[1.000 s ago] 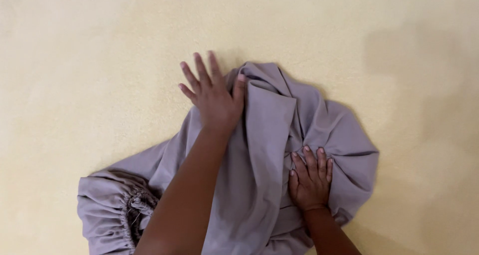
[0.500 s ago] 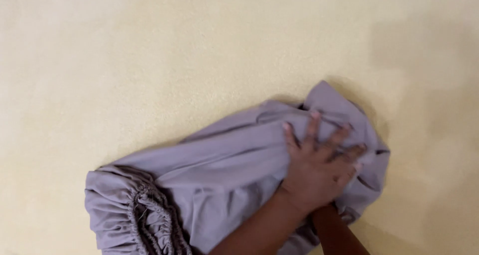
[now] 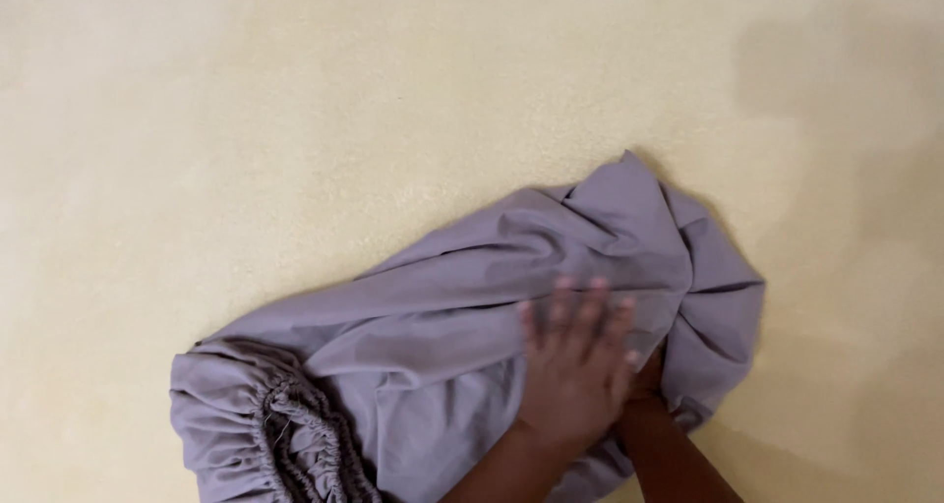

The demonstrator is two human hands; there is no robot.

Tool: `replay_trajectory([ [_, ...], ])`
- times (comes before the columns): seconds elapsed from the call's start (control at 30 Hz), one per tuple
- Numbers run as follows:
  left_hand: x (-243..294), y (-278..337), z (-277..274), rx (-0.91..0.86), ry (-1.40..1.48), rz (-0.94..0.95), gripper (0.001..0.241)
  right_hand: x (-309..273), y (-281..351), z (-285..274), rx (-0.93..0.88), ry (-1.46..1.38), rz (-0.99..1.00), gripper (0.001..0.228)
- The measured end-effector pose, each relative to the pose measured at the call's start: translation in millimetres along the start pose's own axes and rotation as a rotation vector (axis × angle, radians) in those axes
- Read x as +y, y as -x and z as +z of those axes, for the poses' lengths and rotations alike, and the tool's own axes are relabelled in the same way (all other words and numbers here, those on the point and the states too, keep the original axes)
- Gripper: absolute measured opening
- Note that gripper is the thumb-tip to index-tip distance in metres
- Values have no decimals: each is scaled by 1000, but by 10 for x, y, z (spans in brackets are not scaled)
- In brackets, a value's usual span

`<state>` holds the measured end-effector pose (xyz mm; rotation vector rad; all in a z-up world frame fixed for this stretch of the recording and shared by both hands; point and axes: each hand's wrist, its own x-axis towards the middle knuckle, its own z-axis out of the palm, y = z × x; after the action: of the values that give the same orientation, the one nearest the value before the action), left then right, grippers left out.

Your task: The person picks up a grey fitted sheet from a pile of laundry and places it on a yellow bedspread. They unfold the sheet, align the corners, and fold it into a neat rectangular bundle by hand.

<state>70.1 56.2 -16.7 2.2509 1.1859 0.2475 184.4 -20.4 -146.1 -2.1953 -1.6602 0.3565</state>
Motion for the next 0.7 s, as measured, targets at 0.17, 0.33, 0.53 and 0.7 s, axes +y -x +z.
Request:
replay_trajectory([
  [0.17, -458, 211, 338, 116, -154, -178, 66, 83, -38, 102, -5, -21, 42, 64],
  [0.33, -523, 236, 534, 199, -287, -225, 62, 76, -40, 26, -5, 35, 22, 60],
  [0.53, -552, 238, 569, 179, -291, -247, 65, -9, -71, -92, 31, 79, -67, 52],
  [0.7, -491, 268, 331, 194, -225, -225, 64, -61, -107, -270, 57, 30, -92, 51],
])
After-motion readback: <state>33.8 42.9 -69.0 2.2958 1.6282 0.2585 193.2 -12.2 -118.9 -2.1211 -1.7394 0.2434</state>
